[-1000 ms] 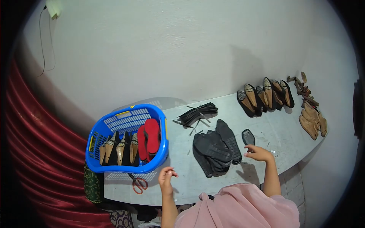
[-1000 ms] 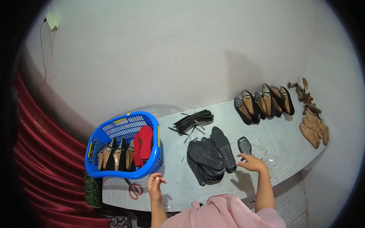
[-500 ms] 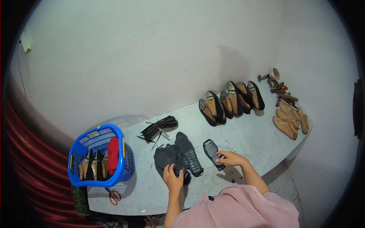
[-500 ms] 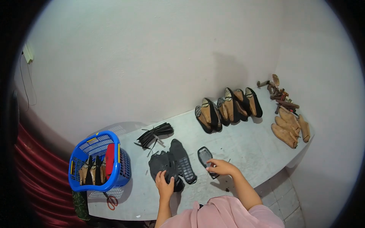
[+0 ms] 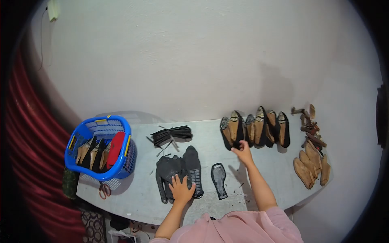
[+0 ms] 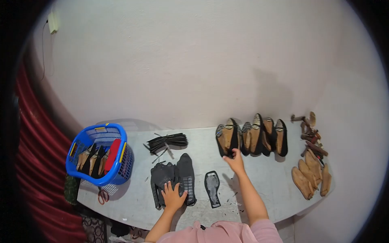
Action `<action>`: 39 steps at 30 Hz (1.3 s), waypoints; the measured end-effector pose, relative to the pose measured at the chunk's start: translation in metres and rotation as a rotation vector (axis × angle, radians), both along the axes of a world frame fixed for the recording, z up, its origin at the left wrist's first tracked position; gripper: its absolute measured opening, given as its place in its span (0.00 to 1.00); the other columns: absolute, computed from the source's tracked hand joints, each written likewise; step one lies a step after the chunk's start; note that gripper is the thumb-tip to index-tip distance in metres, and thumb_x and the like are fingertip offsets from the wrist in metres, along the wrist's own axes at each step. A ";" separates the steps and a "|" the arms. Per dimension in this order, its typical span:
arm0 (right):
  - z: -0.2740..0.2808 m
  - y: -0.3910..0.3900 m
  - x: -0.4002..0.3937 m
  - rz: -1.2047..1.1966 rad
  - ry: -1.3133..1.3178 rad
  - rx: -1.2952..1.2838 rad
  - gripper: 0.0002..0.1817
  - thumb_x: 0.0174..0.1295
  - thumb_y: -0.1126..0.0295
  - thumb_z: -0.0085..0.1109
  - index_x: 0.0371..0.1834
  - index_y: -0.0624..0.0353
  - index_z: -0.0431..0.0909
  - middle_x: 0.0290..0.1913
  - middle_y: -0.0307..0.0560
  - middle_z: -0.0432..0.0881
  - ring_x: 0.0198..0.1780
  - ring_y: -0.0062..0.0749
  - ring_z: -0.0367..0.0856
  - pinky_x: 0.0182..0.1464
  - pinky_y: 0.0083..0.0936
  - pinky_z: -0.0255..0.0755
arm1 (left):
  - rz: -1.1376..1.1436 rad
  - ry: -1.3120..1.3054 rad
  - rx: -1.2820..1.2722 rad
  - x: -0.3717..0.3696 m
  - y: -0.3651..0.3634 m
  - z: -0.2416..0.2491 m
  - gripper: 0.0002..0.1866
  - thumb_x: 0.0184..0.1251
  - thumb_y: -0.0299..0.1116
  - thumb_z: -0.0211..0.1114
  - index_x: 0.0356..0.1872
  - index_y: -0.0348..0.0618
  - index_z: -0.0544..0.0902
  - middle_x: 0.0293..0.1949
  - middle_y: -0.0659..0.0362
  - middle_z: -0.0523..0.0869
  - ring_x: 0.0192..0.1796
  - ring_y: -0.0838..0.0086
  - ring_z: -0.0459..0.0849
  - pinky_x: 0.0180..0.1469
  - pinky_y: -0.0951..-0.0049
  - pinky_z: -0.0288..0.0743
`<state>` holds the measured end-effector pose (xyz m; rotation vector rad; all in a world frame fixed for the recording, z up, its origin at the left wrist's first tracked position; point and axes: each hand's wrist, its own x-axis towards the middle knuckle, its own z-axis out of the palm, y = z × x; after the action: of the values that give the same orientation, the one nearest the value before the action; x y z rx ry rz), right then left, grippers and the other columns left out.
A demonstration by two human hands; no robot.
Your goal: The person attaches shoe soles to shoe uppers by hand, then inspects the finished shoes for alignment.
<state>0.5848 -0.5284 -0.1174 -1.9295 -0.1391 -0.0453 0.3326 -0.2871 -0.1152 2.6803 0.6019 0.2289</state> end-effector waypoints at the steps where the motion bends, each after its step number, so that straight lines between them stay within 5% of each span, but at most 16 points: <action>1: -0.007 0.009 0.022 -0.105 -0.053 -0.069 0.44 0.40 0.53 0.77 0.60 0.61 0.66 0.53 0.62 0.72 0.55 0.48 0.73 0.57 0.36 0.68 | -0.001 -0.017 -0.009 0.001 0.002 0.000 0.32 0.57 0.56 0.61 0.61 0.51 0.75 0.68 0.39 0.62 0.72 0.42 0.53 0.66 0.32 0.44; 3: 0.010 0.026 0.044 -0.265 -0.001 -0.252 0.57 0.35 0.48 0.78 0.69 0.55 0.55 0.65 0.64 0.61 0.67 0.57 0.60 0.65 0.48 0.58 | -0.001 -0.026 -0.017 -0.002 0.004 0.003 0.31 0.57 0.56 0.61 0.60 0.52 0.75 0.68 0.39 0.62 0.72 0.42 0.53 0.66 0.33 0.45; 7: 0.021 0.048 0.068 -0.279 0.254 -0.288 0.64 0.33 0.46 0.79 0.74 0.44 0.45 0.73 0.59 0.50 0.74 0.56 0.47 0.66 0.63 0.51 | -0.004 -0.054 -0.028 -0.003 0.006 0.003 0.31 0.57 0.56 0.61 0.60 0.52 0.74 0.68 0.40 0.63 0.72 0.43 0.54 0.67 0.34 0.45; 11: 0.000 0.044 0.071 -0.236 0.254 -0.536 0.57 0.44 0.52 0.74 0.74 0.42 0.43 0.70 0.59 0.52 0.71 0.57 0.50 0.65 0.62 0.53 | 0.006 -0.039 0.015 -0.003 0.006 -0.001 0.33 0.57 0.59 0.60 0.60 0.52 0.75 0.68 0.41 0.63 0.72 0.44 0.55 0.67 0.36 0.48; 15: -0.008 0.041 0.074 -0.296 0.142 -0.433 0.49 0.54 0.53 0.66 0.75 0.42 0.45 0.68 0.59 0.54 0.69 0.58 0.53 0.62 0.65 0.54 | 0.004 -0.039 0.020 -0.003 0.006 -0.004 0.33 0.56 0.59 0.61 0.60 0.53 0.75 0.68 0.41 0.62 0.72 0.45 0.55 0.67 0.36 0.49; 20: 0.003 0.011 0.081 -0.173 -0.060 0.125 0.34 0.62 0.53 0.59 0.63 0.68 0.66 0.54 0.59 0.77 0.56 0.43 0.75 0.60 0.29 0.64 | 0.021 -0.015 -0.027 -0.004 0.007 0.001 0.34 0.56 0.59 0.61 0.62 0.53 0.73 0.69 0.43 0.62 0.72 0.47 0.55 0.66 0.33 0.47; 25: 0.046 -0.017 -0.008 0.161 -0.055 0.357 0.33 0.62 0.59 0.61 0.68 0.60 0.63 0.60 0.45 0.70 0.60 0.31 0.69 0.61 0.25 0.62 | 0.036 0.034 0.021 0.003 0.001 0.025 0.44 0.54 0.57 0.65 0.70 0.48 0.60 0.69 0.42 0.62 0.72 0.49 0.55 0.64 0.29 0.43; 26: 0.047 -0.018 -0.026 0.197 -0.118 0.309 0.33 0.60 0.61 0.62 0.67 0.61 0.63 0.60 0.48 0.70 0.62 0.33 0.67 0.64 0.27 0.59 | -0.043 0.006 0.098 0.006 -0.006 0.038 0.47 0.57 0.55 0.64 0.72 0.44 0.53 0.68 0.42 0.62 0.70 0.51 0.61 0.66 0.36 0.51; 29: 0.063 -0.010 -0.090 0.326 -0.174 0.275 0.33 0.57 0.65 0.64 0.65 0.62 0.65 0.61 0.50 0.68 0.65 0.36 0.63 0.68 0.30 0.54 | -0.183 -0.415 -0.721 0.024 -0.032 0.045 0.42 0.64 0.53 0.59 0.73 0.45 0.52 0.68 0.44 0.62 0.64 0.57 0.71 0.62 0.51 0.66; 32: 0.070 0.016 -0.154 0.424 -0.204 0.266 0.34 0.54 0.66 0.66 0.64 0.61 0.64 0.60 0.50 0.68 0.65 0.39 0.64 0.68 0.31 0.55 | -0.052 -0.532 -1.209 0.025 -0.056 0.072 0.40 0.67 0.48 0.59 0.72 0.42 0.50 0.65 0.48 0.66 0.59 0.62 0.74 0.57 0.64 0.72; 35: 0.080 0.041 -0.201 0.426 -0.519 0.011 0.36 0.47 0.67 0.69 0.63 0.56 0.67 0.60 0.62 0.65 0.61 0.58 0.65 0.65 0.43 0.58 | -0.024 -0.681 -1.593 0.002 -0.051 0.083 0.37 0.67 0.47 0.59 0.70 0.42 0.54 0.61 0.53 0.70 0.56 0.67 0.76 0.54 0.68 0.75; 39: 0.066 0.053 -0.237 0.484 -0.741 -0.102 0.32 0.37 0.73 0.65 0.54 0.50 0.76 0.59 0.65 0.66 0.57 0.60 0.68 0.60 0.44 0.63 | 0.069 -0.481 -1.569 -0.039 -0.018 0.093 0.23 0.66 0.45 0.62 0.56 0.45 0.71 0.47 0.61 0.79 0.48 0.73 0.81 0.49 0.70 0.77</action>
<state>0.3483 -0.4750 -0.0515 -1.8460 -1.1101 -0.4346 0.2937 -0.3051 -0.0221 1.0401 0.4043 0.2456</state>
